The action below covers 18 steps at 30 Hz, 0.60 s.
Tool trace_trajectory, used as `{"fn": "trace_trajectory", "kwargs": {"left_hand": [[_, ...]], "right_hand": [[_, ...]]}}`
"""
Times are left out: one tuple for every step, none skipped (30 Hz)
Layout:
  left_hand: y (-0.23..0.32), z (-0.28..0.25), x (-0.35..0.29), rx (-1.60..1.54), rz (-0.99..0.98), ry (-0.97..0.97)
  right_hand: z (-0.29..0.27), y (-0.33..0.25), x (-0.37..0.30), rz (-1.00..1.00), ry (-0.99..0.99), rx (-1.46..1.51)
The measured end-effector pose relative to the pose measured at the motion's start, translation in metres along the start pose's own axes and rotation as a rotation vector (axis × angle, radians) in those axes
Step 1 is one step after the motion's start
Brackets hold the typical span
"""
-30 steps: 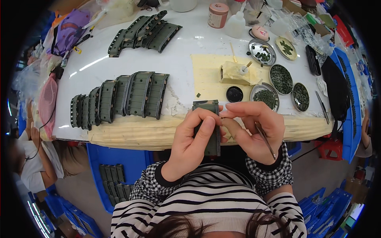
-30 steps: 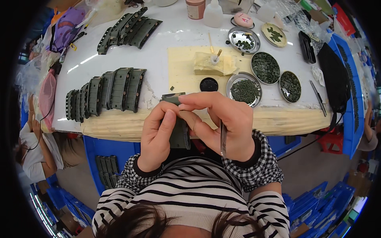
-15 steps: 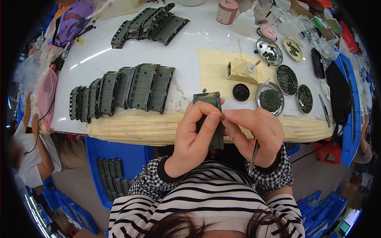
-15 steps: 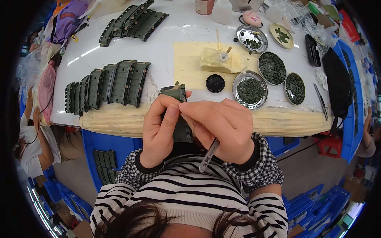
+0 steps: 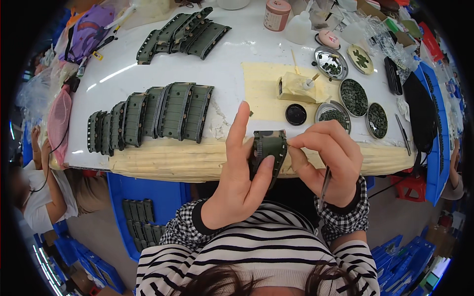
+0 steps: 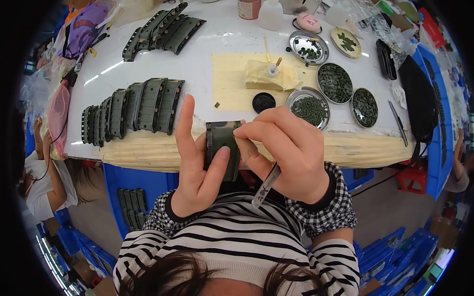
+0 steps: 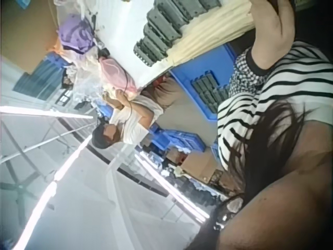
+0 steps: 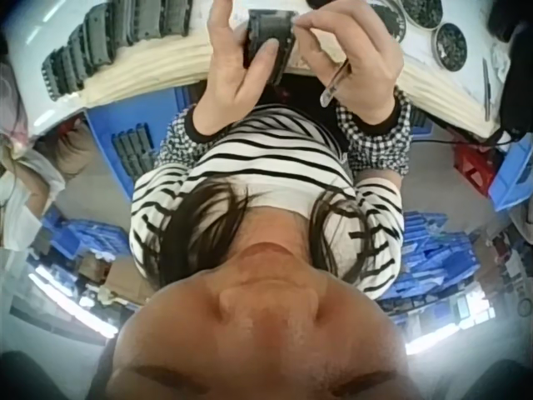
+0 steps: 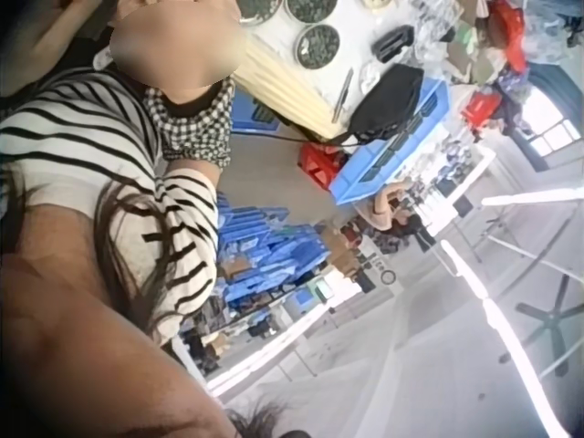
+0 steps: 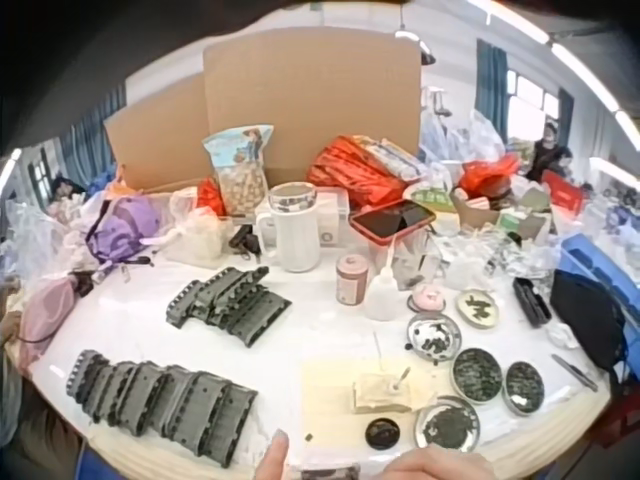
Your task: Assemble small plastic components of toy tank models at a manufacturing workbench.
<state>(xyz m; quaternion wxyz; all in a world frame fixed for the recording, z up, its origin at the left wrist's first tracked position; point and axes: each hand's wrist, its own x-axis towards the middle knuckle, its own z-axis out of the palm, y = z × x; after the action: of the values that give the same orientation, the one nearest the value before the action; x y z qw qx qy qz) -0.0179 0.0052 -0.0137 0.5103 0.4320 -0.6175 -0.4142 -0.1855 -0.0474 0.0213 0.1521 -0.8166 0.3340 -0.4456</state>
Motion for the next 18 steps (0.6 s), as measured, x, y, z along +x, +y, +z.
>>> {"fn": "trace_trajectory", "kwargs": {"left_hand": [[0.002,0.002,0.0,-0.008,0.032,0.005],[0.003,0.004,0.0,-0.015,0.062,0.009],[0.006,0.002,0.0,0.046,0.048,-0.029],[0.009,-0.001,0.0,0.107,0.034,-0.066],[0.011,-0.003,-0.001,0.169,0.019,-0.103],[0.012,-0.003,-0.001,0.193,0.018,-0.103],[0.012,-0.002,-0.001,0.218,0.017,-0.102],[0.013,-0.001,-0.001,0.242,0.016,-0.102],[0.012,-0.001,-0.002,0.242,0.02,-0.105],[0.012,0.0,-0.002,0.241,0.025,-0.108],[0.011,0.0,-0.002,0.241,0.029,-0.111],[0.01,0.0,-0.003,0.263,0.044,-0.113],[0.009,0.0,-0.003,0.286,0.058,-0.116],[0.008,0.0,-0.003,0.308,0.073,-0.119],[0.008,0.001,-0.003,0.306,0.073,-0.107],[0.008,0.002,-0.003,0.304,0.073,-0.096],[0.008,0.003,-0.003,0.303,0.073,-0.084],[0.008,0.004,-0.003,0.307,0.082,-0.082]], "right_hand": [[-0.001,0.0,0.002,-0.031,-0.029,-0.019],[0.0,-0.001,0.003,-0.037,-0.041,-0.019],[0.0,-0.002,0.004,-0.043,-0.053,-0.018],[0.0,-0.002,0.005,-0.049,-0.065,-0.017],[-0.001,-0.002,0.006,-0.061,-0.07,-0.024],[-0.001,-0.002,0.007,-0.074,-0.076,-0.029],[-0.001,-0.002,0.007,-0.088,-0.081,-0.034],[-0.001,-0.001,0.008,-0.094,-0.093,-0.038],[-0.001,-0.001,0.007,-0.101,-0.104,-0.042],[-0.002,-0.001,0.007,-0.107,-0.115,-0.046],[-0.003,-0.001,0.007,-0.114,-0.126,-0.065],[-0.004,-0.001,0.007,-0.12,-0.139,-0.082],[-0.005,-0.001,0.007,-0.126,-0.152,-0.1],[-0.005,-0.001,0.007,-0.138,-0.16,-0.112],[-0.005,0.0,0.006,-0.15,-0.167,-0.124],[-0.006,0.0,0.005,-0.162,-0.173,-0.139],[-0.006,0.0,0.004,-0.174,-0.179,-0.154],[-0.006,0.0,0.003,-0.185,-0.184,-0.172]]}}
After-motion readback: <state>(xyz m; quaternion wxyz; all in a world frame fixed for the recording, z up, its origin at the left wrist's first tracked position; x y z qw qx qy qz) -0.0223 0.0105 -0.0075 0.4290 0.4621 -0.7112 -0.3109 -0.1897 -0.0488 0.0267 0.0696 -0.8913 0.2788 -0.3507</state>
